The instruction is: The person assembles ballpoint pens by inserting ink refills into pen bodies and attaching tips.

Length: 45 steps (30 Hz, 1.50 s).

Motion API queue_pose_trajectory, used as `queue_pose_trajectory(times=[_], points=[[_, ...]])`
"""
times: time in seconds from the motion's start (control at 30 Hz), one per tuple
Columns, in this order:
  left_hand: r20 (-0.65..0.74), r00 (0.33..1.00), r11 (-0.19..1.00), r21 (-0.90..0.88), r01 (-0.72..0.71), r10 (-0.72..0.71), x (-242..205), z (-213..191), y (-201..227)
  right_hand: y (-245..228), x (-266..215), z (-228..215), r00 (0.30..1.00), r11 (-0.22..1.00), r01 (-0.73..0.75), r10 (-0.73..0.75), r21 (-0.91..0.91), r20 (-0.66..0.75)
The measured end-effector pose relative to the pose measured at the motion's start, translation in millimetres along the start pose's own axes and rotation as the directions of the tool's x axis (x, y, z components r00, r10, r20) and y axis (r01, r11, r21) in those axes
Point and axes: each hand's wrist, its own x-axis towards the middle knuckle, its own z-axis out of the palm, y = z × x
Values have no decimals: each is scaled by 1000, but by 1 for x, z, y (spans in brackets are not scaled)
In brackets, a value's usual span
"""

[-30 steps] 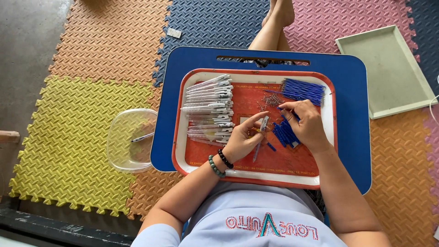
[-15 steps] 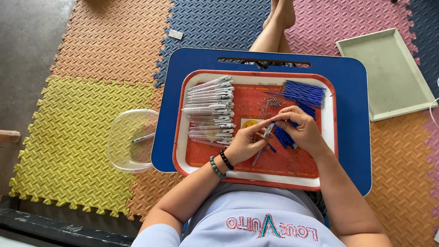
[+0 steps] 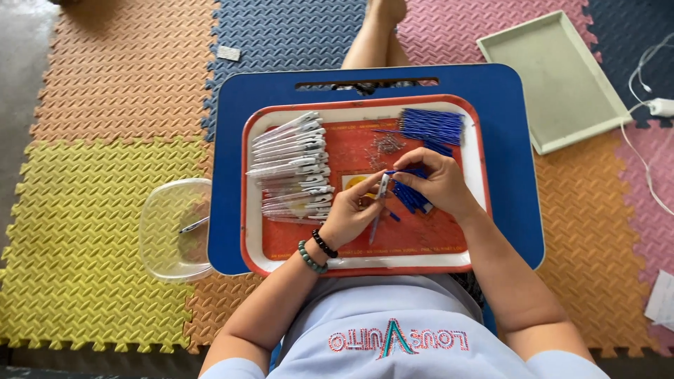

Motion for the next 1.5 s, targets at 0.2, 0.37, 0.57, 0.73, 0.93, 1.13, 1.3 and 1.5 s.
queue_pose_trajectory(times=[0.2, 0.37, 0.57, 0.73, 0.93, 1.13, 1.3, 1.5], points=[[18, 1000, 999, 23, 25, -25, -1, 3, -6, 6, 1, -2, 995, 996, -54, 60, 78, -77], [25, 1000, 999, 36, 3, -4, 1, 1, 3, 1, 3, -4, 992, 989, -85, 96, 121, -85], [24, 1000, 999, 44, -1, 0, 0, 1, 2, 10, 3, -6, 988, 976, -134, 144, 173, -47], [53, 998, 999, 52, -18, 15, -1, 5, -2, 13, 2, -1, 976, 938, -197, 216, 284, -34], [59, 998, 1000, 18, -13, 12, -1, 4, -1, 7, 4, 0, 971, 943, -222, 237, 249, -32], [39, 999, 1000, -6, 13, -13, -1, 3, -5, 18, 6, 0, 971, 939, -221, 238, 262, -34], [17, 1000, 998, 56, -12, 11, -1, 5, -2, 21, 4, -1, 971, 946, -220, 236, 240, -39], [1, 1000, 996, 90, -27, 27, -1, 3, -10, 11, 3, 2, 963, 932, -262, 271, 252, -1]])
